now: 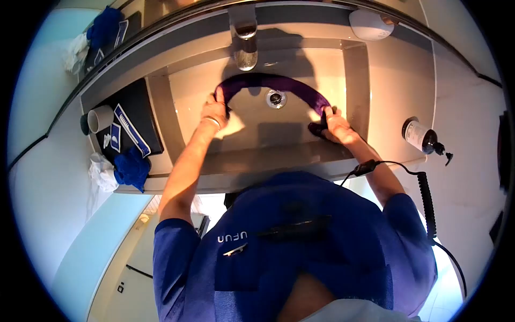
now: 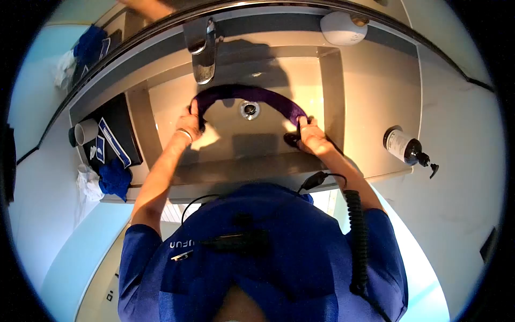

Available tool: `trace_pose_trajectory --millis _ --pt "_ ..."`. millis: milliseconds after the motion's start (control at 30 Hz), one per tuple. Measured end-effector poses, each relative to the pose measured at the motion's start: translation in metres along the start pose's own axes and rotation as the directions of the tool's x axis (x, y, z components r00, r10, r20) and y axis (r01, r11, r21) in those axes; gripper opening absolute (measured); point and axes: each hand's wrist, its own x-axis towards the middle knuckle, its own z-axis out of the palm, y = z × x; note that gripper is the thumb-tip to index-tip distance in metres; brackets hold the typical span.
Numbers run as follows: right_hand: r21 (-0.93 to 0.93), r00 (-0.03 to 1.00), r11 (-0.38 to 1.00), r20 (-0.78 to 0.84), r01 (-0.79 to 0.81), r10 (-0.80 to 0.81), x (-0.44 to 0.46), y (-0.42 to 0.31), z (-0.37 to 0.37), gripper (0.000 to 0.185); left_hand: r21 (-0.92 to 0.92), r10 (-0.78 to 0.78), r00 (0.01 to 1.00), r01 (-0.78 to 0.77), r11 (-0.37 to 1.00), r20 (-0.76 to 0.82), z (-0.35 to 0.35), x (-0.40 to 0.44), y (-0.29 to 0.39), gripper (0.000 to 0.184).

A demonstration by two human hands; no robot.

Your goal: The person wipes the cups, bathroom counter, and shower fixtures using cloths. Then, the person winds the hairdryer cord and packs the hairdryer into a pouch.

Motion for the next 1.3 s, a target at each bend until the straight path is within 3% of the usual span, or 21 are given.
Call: trace_pose_trajectory --millis 67,167,200,400,500,567,600,667,700,800,867,900,933,967,1000,1033,1067,1133,1167,1233,1300 --pt "0.166 0.981 0.972 0.07 0.167 -0.181 0.001 -0.002 0.027 0.074 -0.101 -0.047 0.977 0.069 0.992 0.206 0.001 -0.033 0.027 0.124" --pt "0.189 0.985 0.981 0.158 0.039 -0.069 0.001 -0.054 0.028 0.069 -0.103 -0.107 0.936 0.149 0.983 0.334 0.023 -0.066 0.063 0.152" --pt "0.193 0.985 0.98 0.155 0.05 -0.08 0.005 -0.064 0.032 0.069 -0.187 0.106 0.917 -0.035 0.982 0.384 0.028 -0.072 0.063 0.149" --pt "0.533 0.938 0.818 0.117 0.217 -0.325 0.031 -0.083 0.038 0.06 -0.202 0.2 0.912 -0.133 0.97 0.358 0.029 -0.077 0.121 0.132" --pt "0.193 0.898 0.956 0.343 0.219 -0.275 0.064 -0.08 -0.016 0.058 -0.23 0.132 0.919 -0.047 0.972 0.371 0.027 -0.076 0.152 0.122" --pt "0.399 0.973 0.888 -0.045 0.226 -0.227 0.072 -0.079 -0.041 0.05 -0.216 0.059 0.938 0.018 0.976 0.343 0.033 -0.068 0.174 0.111" --pt "0.386 0.971 0.892 -0.048 0.234 -0.234 0.075 -0.088 -0.047 0.05 -0.145 0.073 0.932 -0.022 0.989 0.355 0.029 -0.065 0.182 0.099" --pt "-0.08 0.954 0.979 -0.221 0.188 -0.201 0.073 -0.121 -0.052 0.051 -0.073 0.051 0.958 -0.032 0.997 0.281 0.044 -0.058 0.194 0.095" --pt "-0.114 0.944 0.98 -0.27 0.164 -0.19 0.068 -0.132 -0.05 0.045 0.009 0.038 0.977 -0.04 0.999 0.21 0.053 -0.054 0.196 0.092" --pt "-0.172 0.923 0.965 -0.297 0.199 -0.244 0.083 -0.126 -0.038 0.043 -0.282 0.104 0.988 -0.068 0.957 0.115 0.049 -0.063 0.18 0.076" --pt "0.142 0.944 0.951 -0.228 0.275 -0.239 0.048 -0.131 -0.062 0.032 -0.407 0.164 0.981 -0.108 0.907 0.106 0.044 -0.066 0.16 0.078" --pt "0.128 0.943 0.952 -0.226 0.278 -0.245 0.035 -0.126 -0.067 0.032 -0.707 0.246 0.954 -0.055 0.705 0.171 0.043 -0.067 0.146 0.083" --pt "0.408 0.943 0.85 -0.127 0.333 -0.308 0.023 -0.119 -0.073 0.028 -0.908 0.345 0.918 0.038 0.418 0.197 0.042 -0.07 0.135 0.089" --pt "0.662 0.92 0.678 -0.046 0.321 -0.39 0.009 -0.112 -0.077 0.024 -0.911 0.344 0.919 0.037 0.41 0.192 0.032 -0.083 0.127 0.089" --pt "0.72 0.897 0.61 -0.039 0.33 -0.44 -0.009 -0.107 -0.081 0.023 -0.892 0.263 0.873 0.444 -0.085 0.41 0.009 -0.104 0.12 0.089" --pt "0.776 0.873 0.537 -0.037 0.332 -0.487 -0.029 -0.103 -0.083 0.023 -0.514 0.305 0.738 0.651 -0.559 0.602 -0.011 -0.118 0.116 0.09" --pt "0.832 0.833 0.427 -0.073 0.354 -0.548 -0.048 -0.1 -0.081 0.026 -0.516 0.307 0.74 0.649 -0.559 0.599 -0.024 -0.124 0.115 0.09" --pt "0.901 0.811 0.281 -0.117 0.33 -0.574 -0.089 -0.1 -0.082 0.035 -0.141 0.412 0.566 0.693 -0.707 0.714 -0.04 -0.127 0.114 0.078" --pt "0.546 0.854 0.691 -0.097 0.475 -0.511 -0.118 -0.104 -0.092 0.039 -0.145 0.414 0.569 0.694 -0.705 0.71 -0.028 -0.123 0.116 0.078" --pt "0.68 0.771 0.529 -0.084 0.507 -0.631 -0.147 -0.104 -0.083 0.043 -0.167 0.633 0.772 0.632 -0.757 0.054 0.01 -0.11 0.124 0.066" --pt "0.804 0.718 0.433 0.012 0.407 -0.696 -0.162 -0.103 -0.071 0.045 -0.17 0.607 0.793 0.605 -0.778 0.043 0.001 -0.113 0.132 0.055"
